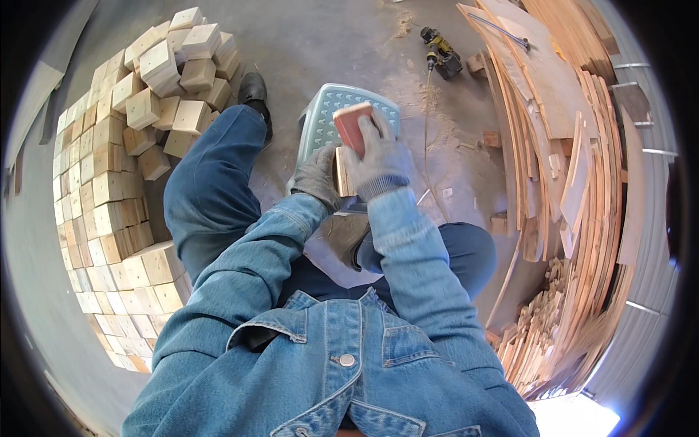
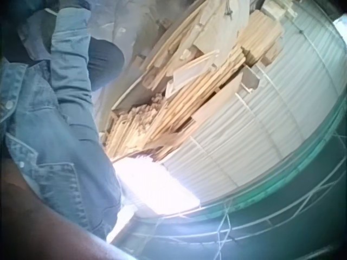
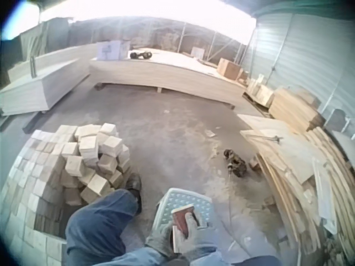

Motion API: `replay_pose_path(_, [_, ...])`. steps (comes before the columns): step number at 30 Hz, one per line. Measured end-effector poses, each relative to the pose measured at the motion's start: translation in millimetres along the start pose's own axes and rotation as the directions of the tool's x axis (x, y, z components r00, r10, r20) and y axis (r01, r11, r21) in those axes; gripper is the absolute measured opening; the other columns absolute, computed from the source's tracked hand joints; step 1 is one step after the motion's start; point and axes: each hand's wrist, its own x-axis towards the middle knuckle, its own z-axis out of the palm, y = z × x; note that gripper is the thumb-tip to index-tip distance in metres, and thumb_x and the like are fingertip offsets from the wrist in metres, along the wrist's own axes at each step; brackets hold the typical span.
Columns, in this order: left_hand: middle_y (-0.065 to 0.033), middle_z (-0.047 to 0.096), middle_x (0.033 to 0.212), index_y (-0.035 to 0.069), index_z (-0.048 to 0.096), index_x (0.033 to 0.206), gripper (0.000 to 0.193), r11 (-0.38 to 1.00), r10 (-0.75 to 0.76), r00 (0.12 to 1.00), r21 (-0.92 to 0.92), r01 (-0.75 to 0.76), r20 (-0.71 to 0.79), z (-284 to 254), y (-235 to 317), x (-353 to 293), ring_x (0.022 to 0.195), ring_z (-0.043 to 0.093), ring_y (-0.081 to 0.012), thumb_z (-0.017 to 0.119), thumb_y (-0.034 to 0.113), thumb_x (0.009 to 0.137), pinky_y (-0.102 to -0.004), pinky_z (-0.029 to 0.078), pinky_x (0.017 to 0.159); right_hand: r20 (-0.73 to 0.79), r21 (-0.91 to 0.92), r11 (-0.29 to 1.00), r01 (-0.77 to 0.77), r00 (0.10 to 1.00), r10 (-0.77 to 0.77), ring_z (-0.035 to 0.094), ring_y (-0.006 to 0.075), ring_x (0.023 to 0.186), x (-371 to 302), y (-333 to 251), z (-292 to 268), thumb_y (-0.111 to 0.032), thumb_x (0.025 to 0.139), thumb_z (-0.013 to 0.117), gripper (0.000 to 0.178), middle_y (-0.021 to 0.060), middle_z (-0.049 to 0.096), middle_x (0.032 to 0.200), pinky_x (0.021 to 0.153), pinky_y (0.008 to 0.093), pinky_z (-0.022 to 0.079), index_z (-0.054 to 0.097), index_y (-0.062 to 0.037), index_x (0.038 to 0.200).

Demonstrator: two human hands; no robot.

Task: The person sits on a small stool and sands small wooden blocks using a sanding block. They hold the wood in one hand and rub the sanding block over the surfaces, then place the finished pieces onto a nearby stack.

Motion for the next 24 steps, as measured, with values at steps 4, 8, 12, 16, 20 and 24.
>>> replay_pose_path(4, [-0.0178, 0.058, 0.142, 0.009, 0.046, 0.150, 0.112, 0.999, 0.013, 1.000, -0.049, -0.013, -0.013, 4, -5, 2, 0.129, 0.061, -0.0347, 0.102, 0.041, 0.059, -0.0445, 0.051, 0.112, -0.079, 0.005, 0.999, 0.052, 0.996, -0.052, 0.062, 0.0444, 0.132, 10, 6, 14, -0.040, 0.090, 0.077, 0.068, 0.0204, 0.051, 0.160, 0.107, 0.0522, 0.053, 0.061, -0.0132, 0.150])
replay_pose_path(8, [-0.0210, 0.059, 0.138, 0.011, 0.049, 0.146, 0.106, 0.998, 0.031, 0.998, 0.051, -0.028, -0.051, -3, 4, 2, 0.127, 0.062, -0.0390, 0.101, 0.042, 0.060, -0.0465, 0.052, 0.110, -0.134, -0.035, 0.984, 0.174, 0.975, -0.177, 0.066, 0.0442, 0.121, -44, 17, 12, -0.036, 0.090, 0.076, 0.061, 0.0236, 0.049, 0.159, 0.103, 0.0562, 0.052, 0.064, -0.0162, 0.146])
replay_pose_path(12, [-0.0197, 0.062, 0.138, 0.010, 0.054, 0.145, 0.092, 0.997, -0.025, 0.999, 0.068, 0.027, -0.021, -9, 14, -2, 0.129, 0.061, -0.0373, 0.091, 0.049, 0.070, -0.0435, 0.049, 0.114, -0.110, 0.049, 0.971, 0.233, 0.968, -0.227, 0.066, 0.0449, 0.120, -114, 18, -2, -0.034, 0.084, 0.081, 0.063, 0.0247, 0.052, 0.154, 0.099, 0.0560, 0.052, 0.068, -0.0124, 0.142])
replay_pose_path(16, [-0.0201, 0.062, 0.137, 0.009, 0.055, 0.144, 0.097, 0.987, -0.093, 0.995, -0.131, 0.090, -0.019, 1, -2, -1, 0.126, 0.062, -0.0376, 0.093, 0.051, 0.066, -0.0440, 0.049, 0.113, -0.142, 0.011, 0.960, 0.280, 0.951, -0.276, 0.064, 0.0463, 0.120, -138, 22, -3, -0.033, 0.083, 0.083, 0.062, 0.0251, 0.053, 0.153, 0.099, 0.0565, 0.053, 0.070, -0.0125, 0.140])
replay_pose_path(20, [-0.0194, 0.061, 0.138, 0.010, 0.052, 0.146, 0.105, 0.999, 0.019, 0.999, 0.038, -0.017, -0.049, 8, -5, -4, 0.128, 0.061, -0.0383, 0.096, 0.051, 0.060, -0.0447, 0.049, 0.114, -0.177, 0.077, 0.967, 0.243, 0.958, -0.226, 0.065, 0.0467, 0.118, -91, 16, 7, -0.031, 0.084, 0.081, 0.057, 0.0245, 0.055, 0.151, 0.095, 0.0555, 0.056, 0.071, -0.0133, 0.138])
replay_pose_path(24, [-0.0185, 0.058, 0.138, 0.009, 0.046, 0.150, 0.116, 0.999, 0.053, 0.998, 0.011, -0.053, -0.039, 6, -12, 0, 0.129, 0.059, -0.0365, 0.102, 0.045, 0.055, -0.0445, 0.049, 0.114, -0.054, 0.015, 0.998, 0.068, 0.996, -0.067, 0.062, 0.0453, 0.125, -6, 2, 4, -0.035, 0.089, 0.076, 0.056, 0.0200, 0.053, 0.155, 0.103, 0.0540, 0.053, 0.069, -0.0158, 0.141])
